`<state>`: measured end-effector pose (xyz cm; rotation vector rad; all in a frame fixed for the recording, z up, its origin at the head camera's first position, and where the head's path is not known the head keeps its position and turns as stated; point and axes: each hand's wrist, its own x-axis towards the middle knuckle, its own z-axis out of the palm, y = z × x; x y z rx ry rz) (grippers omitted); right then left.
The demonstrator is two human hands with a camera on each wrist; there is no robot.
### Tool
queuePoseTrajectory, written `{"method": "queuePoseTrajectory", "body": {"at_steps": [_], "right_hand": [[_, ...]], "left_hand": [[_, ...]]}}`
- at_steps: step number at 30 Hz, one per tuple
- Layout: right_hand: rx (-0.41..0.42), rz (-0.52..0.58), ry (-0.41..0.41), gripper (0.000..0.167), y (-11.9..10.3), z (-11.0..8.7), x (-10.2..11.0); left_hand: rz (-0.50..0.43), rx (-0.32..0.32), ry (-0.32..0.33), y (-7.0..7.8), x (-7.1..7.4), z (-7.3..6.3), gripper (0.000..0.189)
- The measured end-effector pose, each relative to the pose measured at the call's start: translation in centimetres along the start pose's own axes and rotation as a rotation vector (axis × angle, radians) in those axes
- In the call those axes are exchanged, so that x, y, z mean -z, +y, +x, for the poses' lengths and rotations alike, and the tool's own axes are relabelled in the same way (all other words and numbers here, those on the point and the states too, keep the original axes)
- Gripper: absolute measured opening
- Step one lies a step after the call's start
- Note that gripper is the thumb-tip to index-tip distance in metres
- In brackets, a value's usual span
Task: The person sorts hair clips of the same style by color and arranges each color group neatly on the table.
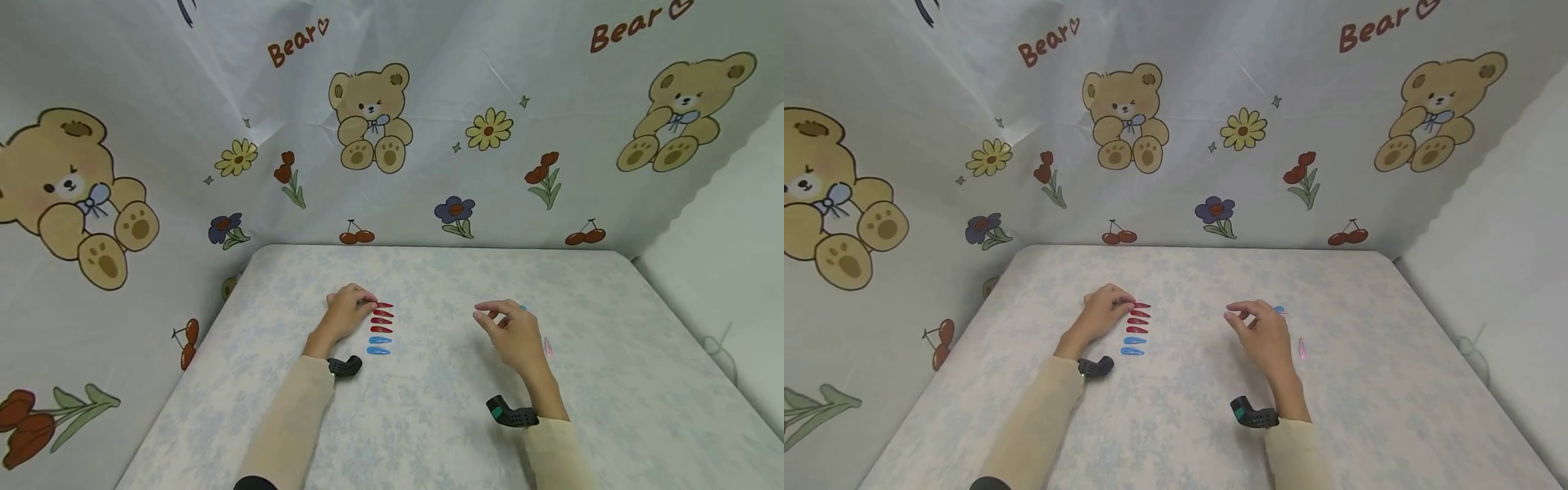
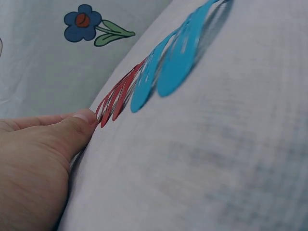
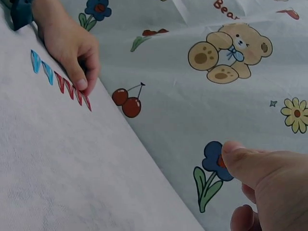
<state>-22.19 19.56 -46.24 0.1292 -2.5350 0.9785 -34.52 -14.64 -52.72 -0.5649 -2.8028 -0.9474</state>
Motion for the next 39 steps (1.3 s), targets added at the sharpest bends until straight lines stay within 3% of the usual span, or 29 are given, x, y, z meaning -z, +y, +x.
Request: {"method": "queuePoseTrajectory", "body": {"at_steps": [8,17,22,27,35,39], "right_hand": [[0.023,-0.06,0.05,0.019,2.6,-0.3,2.1],[-0.076,-0.088,0.062,0.023,4.8,-1.5,2.9],[-0.086,-0.085,0.075,0.025,5.7,-1.5,3.7],[-0.154,-0.107,0.079,0.029,7.0,-1.5,4.5],[-0.254,-0.132,0.061,0.033,8.7,-1.8,5.0],[-0.25,-0.15,0.048,0.035,9.2,-1.7,5.2]], "left_hand": [[0.0,0.008,-0.009,0.0,-0.1,0.1,0.012],[-0.008,0.005,-0.018,0.5,-0.1,0.0,0.012],[-0.003,0.005,-0.014,0.8,0.0,0.2,0.012],[-0.006,-0.001,-0.004,0.9,0.1,0.4,0.011],[0.012,0.034,-0.021,0.3,-0.1,0.0,0.012],[0.006,0.03,-0.017,0.1,-0.1,0.0,0.013]]}}
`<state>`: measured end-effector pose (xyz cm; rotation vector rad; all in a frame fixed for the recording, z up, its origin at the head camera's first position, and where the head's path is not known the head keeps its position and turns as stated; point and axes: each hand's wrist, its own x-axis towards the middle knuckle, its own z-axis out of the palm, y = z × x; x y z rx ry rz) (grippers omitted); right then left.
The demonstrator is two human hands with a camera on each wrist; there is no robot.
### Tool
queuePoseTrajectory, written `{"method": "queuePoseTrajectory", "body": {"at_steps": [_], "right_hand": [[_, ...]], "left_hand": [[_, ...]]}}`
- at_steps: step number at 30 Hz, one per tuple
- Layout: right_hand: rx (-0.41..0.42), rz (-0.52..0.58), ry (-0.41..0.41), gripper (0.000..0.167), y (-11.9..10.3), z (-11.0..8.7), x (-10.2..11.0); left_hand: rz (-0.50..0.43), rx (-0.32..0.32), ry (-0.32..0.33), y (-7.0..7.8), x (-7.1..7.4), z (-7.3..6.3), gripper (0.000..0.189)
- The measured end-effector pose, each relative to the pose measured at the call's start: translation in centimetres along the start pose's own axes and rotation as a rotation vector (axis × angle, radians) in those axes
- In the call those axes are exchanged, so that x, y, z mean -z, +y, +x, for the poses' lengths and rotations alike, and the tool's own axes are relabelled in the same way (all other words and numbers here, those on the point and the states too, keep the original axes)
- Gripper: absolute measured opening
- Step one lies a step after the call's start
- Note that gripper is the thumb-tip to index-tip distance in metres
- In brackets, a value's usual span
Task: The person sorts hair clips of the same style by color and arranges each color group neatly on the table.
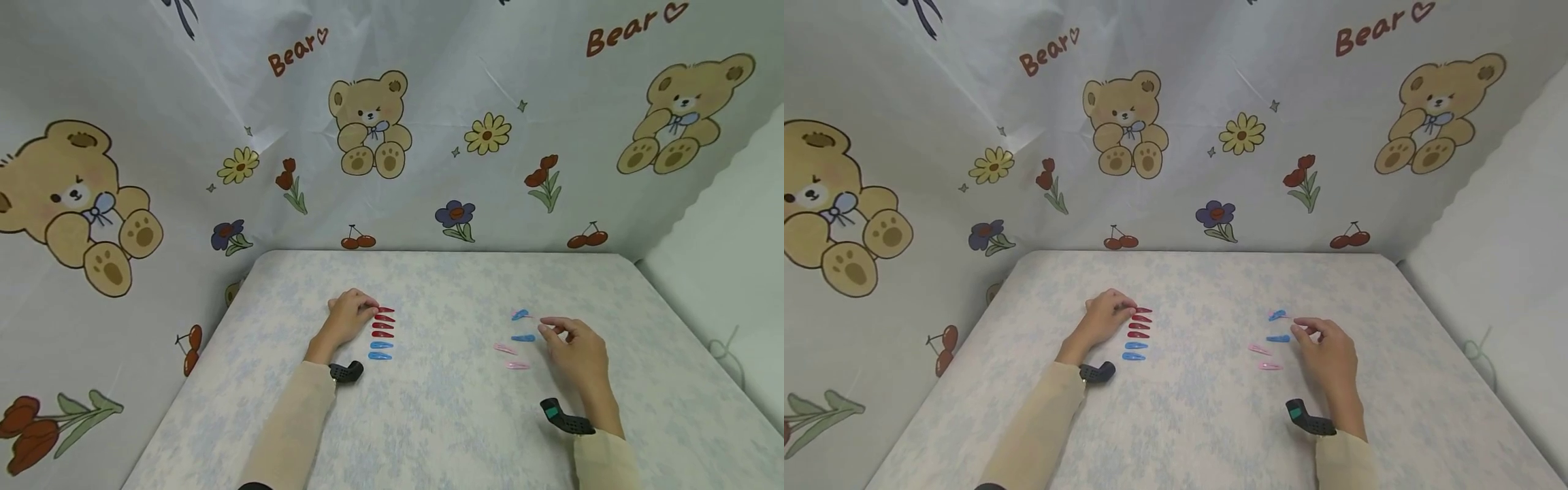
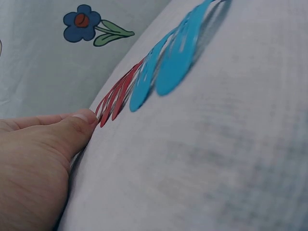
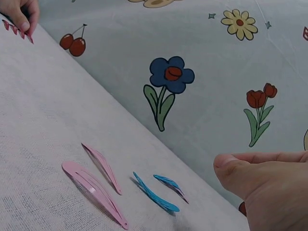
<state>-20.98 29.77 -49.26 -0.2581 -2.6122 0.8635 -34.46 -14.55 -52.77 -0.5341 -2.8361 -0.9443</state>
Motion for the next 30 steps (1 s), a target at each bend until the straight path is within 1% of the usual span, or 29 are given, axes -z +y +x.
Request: {"method": "queuePoseTrajectory", "body": {"at_steps": [2,5,12,21,30], "right_hand": [[0.016,-0.016,0.006,0.034,0.4,0.0,0.1],[0.037,-0.01,0.005,0.033,1.0,0.1,-0.1],[0.046,-0.031,-0.088,0.03,1.8,0.5,-1.2],[0.098,-0.044,-0.136,0.025,2.1,0.3,-1.5],[0.126,-0.083,-0.128,0.022,2.3,0.3,-1.7]], "left_hand": [[-0.008,-0.006,0.003,0.0,0.0,0.0,0.013],[-0.015,-0.013,0.008,0.1,-0.1,-0.1,0.011],[-0.002,-0.015,0.018,0.2,0.0,0.1,0.011],[-0.009,-0.013,0.006,0.4,0.2,-0.1,0.012],[-0.004,-0.005,-0.001,0.4,0.3,0.0,0.013]]}}
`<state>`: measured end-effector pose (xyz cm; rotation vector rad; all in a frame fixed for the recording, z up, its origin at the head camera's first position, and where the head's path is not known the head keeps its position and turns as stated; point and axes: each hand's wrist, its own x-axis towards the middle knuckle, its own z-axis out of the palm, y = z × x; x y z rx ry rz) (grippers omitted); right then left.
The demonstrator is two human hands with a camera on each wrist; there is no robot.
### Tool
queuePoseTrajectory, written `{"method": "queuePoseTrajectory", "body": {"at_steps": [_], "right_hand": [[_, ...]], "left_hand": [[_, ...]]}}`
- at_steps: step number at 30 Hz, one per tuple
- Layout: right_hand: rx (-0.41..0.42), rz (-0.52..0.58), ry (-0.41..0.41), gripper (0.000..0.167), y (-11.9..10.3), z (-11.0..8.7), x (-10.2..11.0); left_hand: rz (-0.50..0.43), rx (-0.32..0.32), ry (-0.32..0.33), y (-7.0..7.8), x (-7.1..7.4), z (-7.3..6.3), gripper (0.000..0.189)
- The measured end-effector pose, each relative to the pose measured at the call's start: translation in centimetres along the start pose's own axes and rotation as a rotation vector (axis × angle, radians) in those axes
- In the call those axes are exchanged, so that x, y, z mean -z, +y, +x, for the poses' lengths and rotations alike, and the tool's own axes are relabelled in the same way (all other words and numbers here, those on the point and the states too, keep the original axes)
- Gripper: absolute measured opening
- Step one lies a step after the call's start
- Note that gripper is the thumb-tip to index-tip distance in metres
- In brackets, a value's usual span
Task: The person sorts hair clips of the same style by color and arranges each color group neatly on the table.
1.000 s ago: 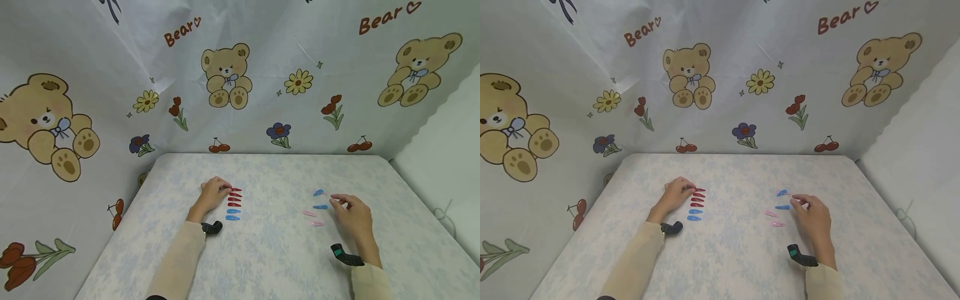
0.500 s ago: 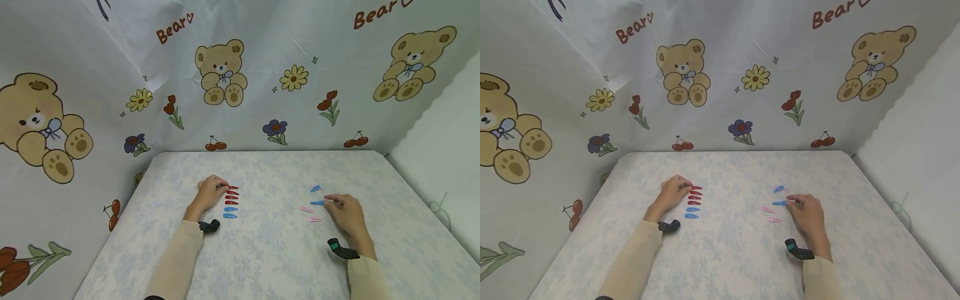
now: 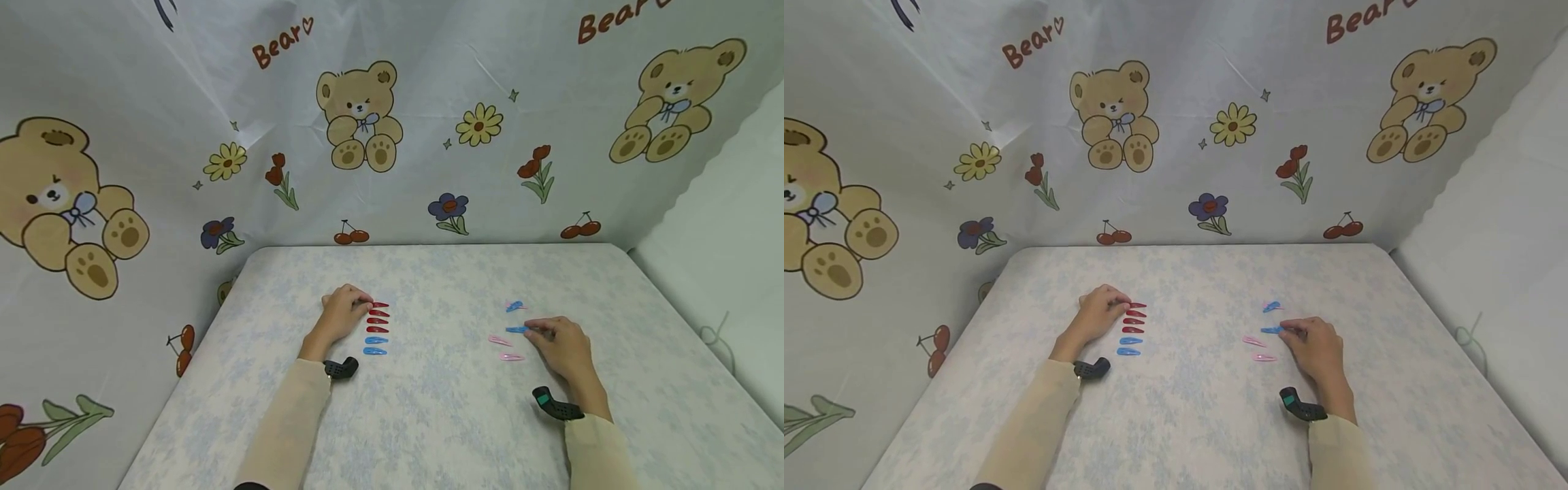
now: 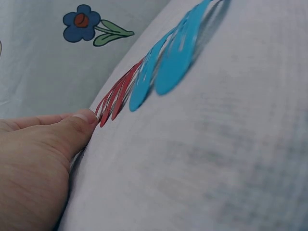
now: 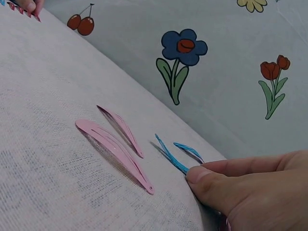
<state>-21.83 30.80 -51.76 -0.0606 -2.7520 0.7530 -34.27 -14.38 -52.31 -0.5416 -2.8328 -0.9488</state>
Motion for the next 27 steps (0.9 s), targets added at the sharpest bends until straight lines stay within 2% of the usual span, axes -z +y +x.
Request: {"method": "queuePoseTrajectory", "body": {"at_steps": [22,27], "right_hand": [[-0.004,-0.004,0.005,0.023,-0.3,-0.09,-0.16],[-0.042,0.022,0.003,0.026,-0.54,-0.07,-0.09]], "left_hand": [[0.003,-0.001,0.008,-0.32,-0.24,-0.1,0.012],[-0.001,-0.004,0.007,-0.15,-0.01,0.08,0.014]]}}
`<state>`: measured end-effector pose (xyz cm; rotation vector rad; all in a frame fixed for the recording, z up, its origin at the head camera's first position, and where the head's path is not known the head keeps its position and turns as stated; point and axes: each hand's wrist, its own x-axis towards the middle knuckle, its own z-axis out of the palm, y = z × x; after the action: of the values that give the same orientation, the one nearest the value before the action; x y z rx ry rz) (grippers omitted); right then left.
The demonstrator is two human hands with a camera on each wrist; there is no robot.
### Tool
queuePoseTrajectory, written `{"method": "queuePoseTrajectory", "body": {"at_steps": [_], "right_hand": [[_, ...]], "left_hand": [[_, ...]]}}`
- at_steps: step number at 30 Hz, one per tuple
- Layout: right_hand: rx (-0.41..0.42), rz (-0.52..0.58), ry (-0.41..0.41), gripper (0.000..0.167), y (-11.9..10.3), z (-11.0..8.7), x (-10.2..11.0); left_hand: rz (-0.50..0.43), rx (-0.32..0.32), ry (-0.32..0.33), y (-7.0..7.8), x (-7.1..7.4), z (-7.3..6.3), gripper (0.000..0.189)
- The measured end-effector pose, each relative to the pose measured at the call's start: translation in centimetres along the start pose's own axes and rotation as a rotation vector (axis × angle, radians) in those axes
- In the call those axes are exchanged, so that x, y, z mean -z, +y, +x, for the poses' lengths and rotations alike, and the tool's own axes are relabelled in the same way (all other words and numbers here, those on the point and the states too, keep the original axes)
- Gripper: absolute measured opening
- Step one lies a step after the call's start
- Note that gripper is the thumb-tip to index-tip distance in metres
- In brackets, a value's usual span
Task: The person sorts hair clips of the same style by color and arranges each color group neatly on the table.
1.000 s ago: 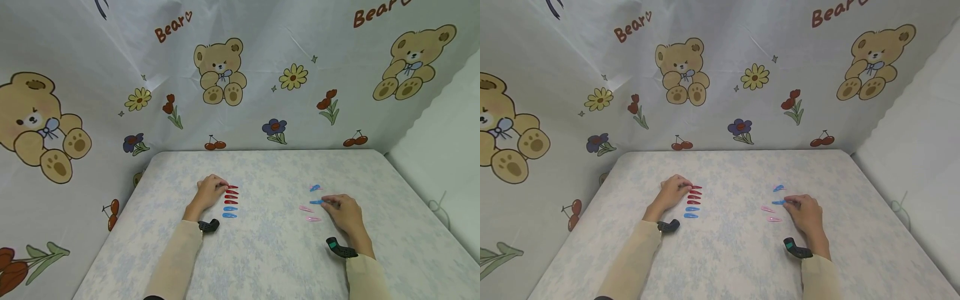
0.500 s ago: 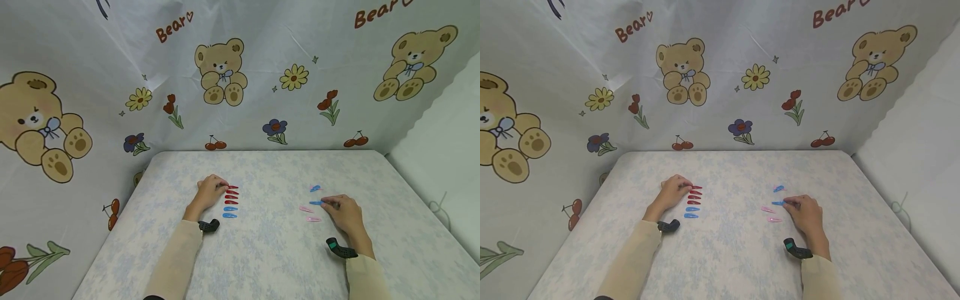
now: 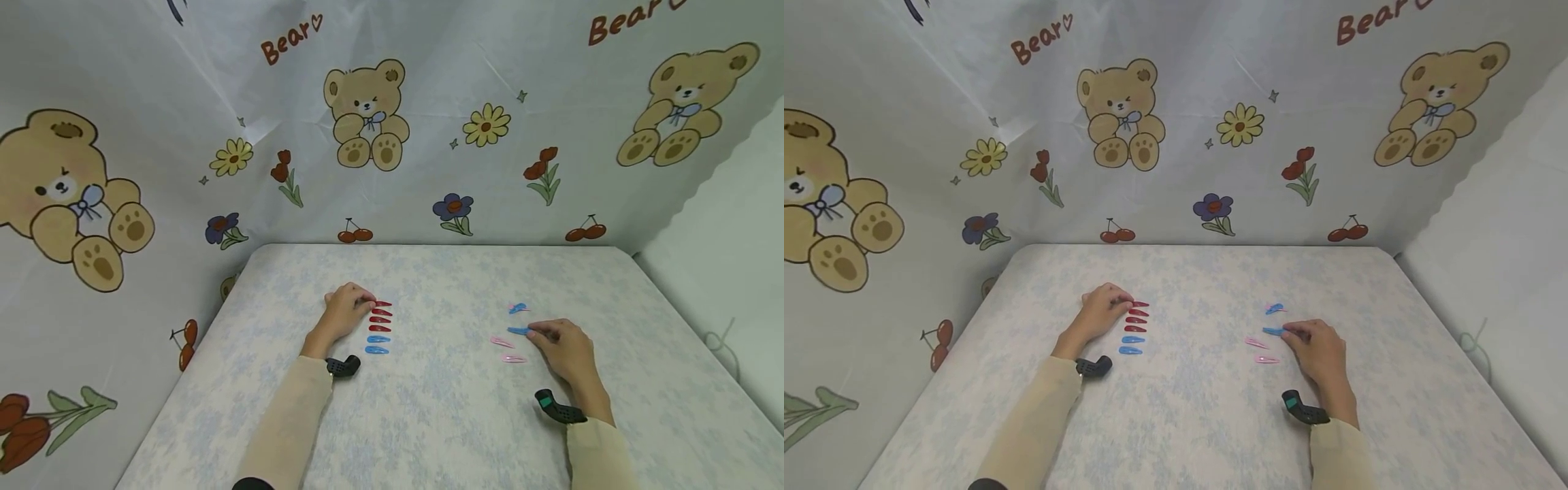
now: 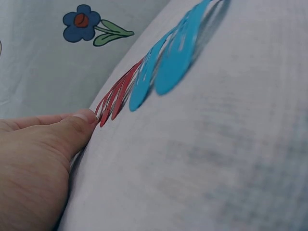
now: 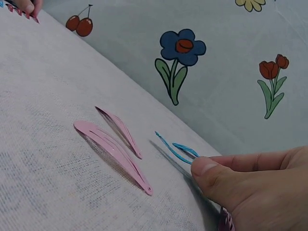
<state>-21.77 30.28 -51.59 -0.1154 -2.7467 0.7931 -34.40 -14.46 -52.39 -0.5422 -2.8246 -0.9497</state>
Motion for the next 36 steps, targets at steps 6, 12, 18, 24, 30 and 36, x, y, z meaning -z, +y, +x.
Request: {"method": "queuePoseTrajectory", "body": {"at_steps": [6,12,18,24,30,36], "right_hand": [[-0.06,0.038,-0.004,0.032,-0.1,0.0,0.1],[-0.117,0.077,0.009,0.037,-0.4,0.1,0.5],[-0.117,0.123,0.044,0.033,-1.3,0.0,0.2],[-0.08,0.135,0.076,0.034,-2.3,-0.1,0.0],[-0.035,0.175,0.104,0.033,-4.1,0.1,-0.5],[-0.001,0.237,0.06,0.029,-6.9,0.0,-1.4]], "left_hand": [[0.007,0.003,0.006,0.0,0.0,0.0,0.014],[-0.002,-0.002,0.009,0.1,-0.1,0.1,0.014],[0.001,0.004,0.004,0.0,0.0,0.1,0.012],[0.01,0.003,-0.004,0.0,0.2,0.0,0.014],[0.015,-0.001,-0.002,0.2,0.1,0.1,0.014],[0.007,-0.002,0.001,0.1,0.1,0.0,0.013]]}}
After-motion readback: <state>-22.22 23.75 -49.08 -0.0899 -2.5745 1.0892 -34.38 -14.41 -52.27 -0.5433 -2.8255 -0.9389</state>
